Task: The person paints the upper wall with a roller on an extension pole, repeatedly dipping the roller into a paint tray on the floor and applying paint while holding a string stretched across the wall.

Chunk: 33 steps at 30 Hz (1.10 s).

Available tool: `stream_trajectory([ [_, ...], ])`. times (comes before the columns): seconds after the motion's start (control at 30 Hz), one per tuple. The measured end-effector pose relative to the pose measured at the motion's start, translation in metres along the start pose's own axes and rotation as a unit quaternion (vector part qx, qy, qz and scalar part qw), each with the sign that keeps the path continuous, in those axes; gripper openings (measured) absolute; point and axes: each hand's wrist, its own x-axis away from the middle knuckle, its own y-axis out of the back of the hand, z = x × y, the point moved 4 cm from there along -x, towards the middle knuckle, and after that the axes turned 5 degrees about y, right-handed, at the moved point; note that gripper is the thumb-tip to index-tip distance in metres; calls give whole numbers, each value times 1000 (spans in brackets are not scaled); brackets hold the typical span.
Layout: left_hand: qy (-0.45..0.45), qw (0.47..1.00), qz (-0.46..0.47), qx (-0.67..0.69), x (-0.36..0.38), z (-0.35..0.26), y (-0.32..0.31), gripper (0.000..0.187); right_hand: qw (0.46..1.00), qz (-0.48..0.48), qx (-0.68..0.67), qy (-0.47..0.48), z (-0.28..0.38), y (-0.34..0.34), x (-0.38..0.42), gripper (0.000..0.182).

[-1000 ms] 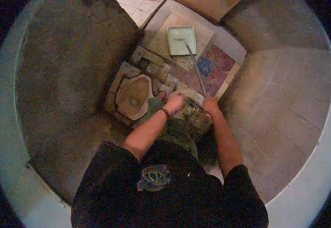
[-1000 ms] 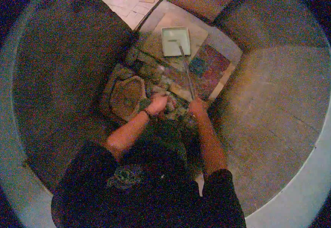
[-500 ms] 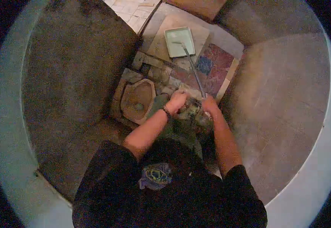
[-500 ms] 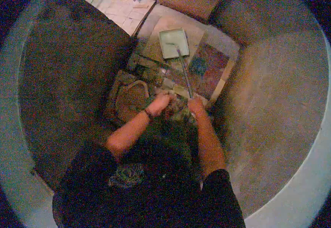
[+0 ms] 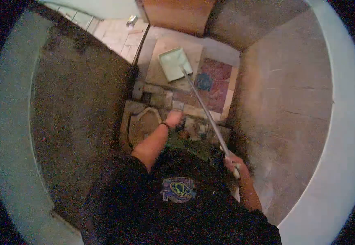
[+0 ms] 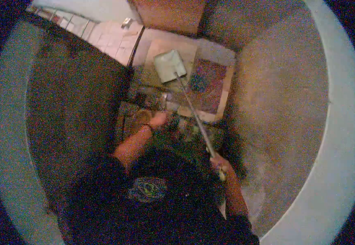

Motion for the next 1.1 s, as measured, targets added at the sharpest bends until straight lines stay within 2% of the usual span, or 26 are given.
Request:
stream_trajectory([
  [0.03,4,997,7,-75,-25,-6,-3,37,1000,-12,7,21,-12,-18,10,58],
  [0.1,35,982,48,182,41,-117,-26,36,957,-122,261,-21,-26,-10,46,58],
  [0.13,15,982,52,179,53,-152,-35,36,909,-118,394,69,-16,-23,57,62],
  [0.2,-27,885,144,442,75,-217,-45,34,841,-160,493,154,-2,-64,86,59],
  [0.23,0,882,127,455,87,-238,-45,34,848,-205,465,150,-2,-75,97,53],
  [0.27,29,875,107,471,100,-241,-54,35,808,-219,527,144,-24,-47,105,46],
  [0.3,-19,886,70,458,109,-247,-55,33,766,-234,583,138,-38,-23,103,40],
  [0.37,-106,905,1,411,137,-256,-52,30,710,-356,607,-20,-48,-40,97,34],
  [0.4,-147,913,-20,379,158,-261,-45,28,708,-386,592,-13,-59,-37,90,36],
  [0.43,-214,959,-97,156,172,-265,-26,25,741,-373,556,54,-82,-22,72,38],
  [0.47,-213,911,38,352,206,-278,-22,20,787,-337,496,144,-107,3,53,40],
  [0.5,-214,899,109,367,253,-304,-39,19,832,-271,426,229,-134,45,40,42],
  [0.53,-276,904,108,307,269,-320,-24,20,648,-293,628,316,-163,87,-9,35],
  [0.57,-339,901,101,249,286,-336,-10,22,381,-376,761,366,-193,123,-52,30],
  [0.6,-400,891,89,197,304,-351,3,25,611,-428,602,283,-122,62,-24,29],
  [0.63,-458,871,69,164,314,-370,-8,31,660,-492,509,251,-68,16,6,29],
  [0.67,-514,845,36,143,323,-395,1,38,657,-541,459,254,-29,-16,25,29],
  [0.7,-546,822,62,149,342,-424,8,38,638,-579,427,273,1,-42,43,28],
  [0.77,-506,848,146,57,384,-462,16,70,597,-634,372,319,44,-100,71,28],
  [0.83,-480,851,209,-46,443,-507,36,88,555,-672,324,368,73,-158,89,27],
  [0.9,-627,718,258,158,466,-542,31,27,507,-699,290,412,96,-207,102,27],
  [0.93,-671,693,252,72,475,-555,36,35,486,-711,271,430,100,-222,110,27],
  [0.97,-703,666,248,-39,478,-554,-84,43,467,-721,236,454,97,-175,158,27],
  [1.0,-711,636,297,-42,513,-551,-136,45,451,-728,217,469,91,-172,184,26],
  [1.03,-715,606,347,-45,543,-555,-145,47,433,-733,195,486,86,-187,194,26],
  [1.1,-769,503,381,-103,586,-544,-203,42,405,-743,157,509,65,-182,221,26],
])
